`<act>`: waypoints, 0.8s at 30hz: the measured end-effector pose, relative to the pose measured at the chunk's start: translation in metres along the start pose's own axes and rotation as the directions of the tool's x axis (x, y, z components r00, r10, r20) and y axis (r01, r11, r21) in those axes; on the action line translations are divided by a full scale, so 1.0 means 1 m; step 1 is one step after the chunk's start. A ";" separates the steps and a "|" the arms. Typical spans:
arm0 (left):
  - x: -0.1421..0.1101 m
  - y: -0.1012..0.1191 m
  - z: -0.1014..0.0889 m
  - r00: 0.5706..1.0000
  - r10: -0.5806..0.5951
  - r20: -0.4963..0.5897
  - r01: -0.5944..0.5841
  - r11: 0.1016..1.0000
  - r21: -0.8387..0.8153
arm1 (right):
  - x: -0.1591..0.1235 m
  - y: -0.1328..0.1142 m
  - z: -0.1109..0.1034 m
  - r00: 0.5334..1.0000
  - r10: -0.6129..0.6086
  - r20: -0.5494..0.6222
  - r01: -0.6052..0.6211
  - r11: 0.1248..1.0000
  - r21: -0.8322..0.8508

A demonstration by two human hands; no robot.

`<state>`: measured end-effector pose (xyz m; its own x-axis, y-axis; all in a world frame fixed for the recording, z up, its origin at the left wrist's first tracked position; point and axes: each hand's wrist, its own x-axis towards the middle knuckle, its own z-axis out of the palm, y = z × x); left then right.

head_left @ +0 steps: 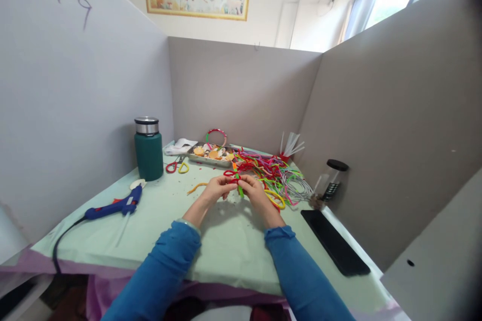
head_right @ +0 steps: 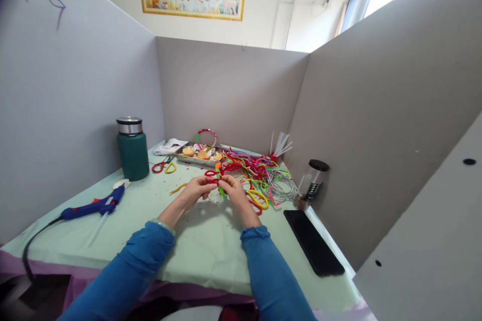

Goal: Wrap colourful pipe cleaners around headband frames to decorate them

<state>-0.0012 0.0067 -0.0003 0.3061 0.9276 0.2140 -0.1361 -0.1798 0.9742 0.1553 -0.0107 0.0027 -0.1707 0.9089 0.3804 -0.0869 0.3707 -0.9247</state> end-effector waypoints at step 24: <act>-0.003 0.014 -0.004 0.990 -0.135 -0.049 0.099 0.889 -0.448 | 0.000 0.000 -0.007 0.996 -0.043 0.075 0.049 0.995 -0.092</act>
<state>-0.0075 0.0031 0.0125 0.2748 0.9585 0.0764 -0.5122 0.0787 0.8552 0.1623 -0.0091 0.0031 -0.2400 0.8755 0.4195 -0.0044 0.4311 -0.9023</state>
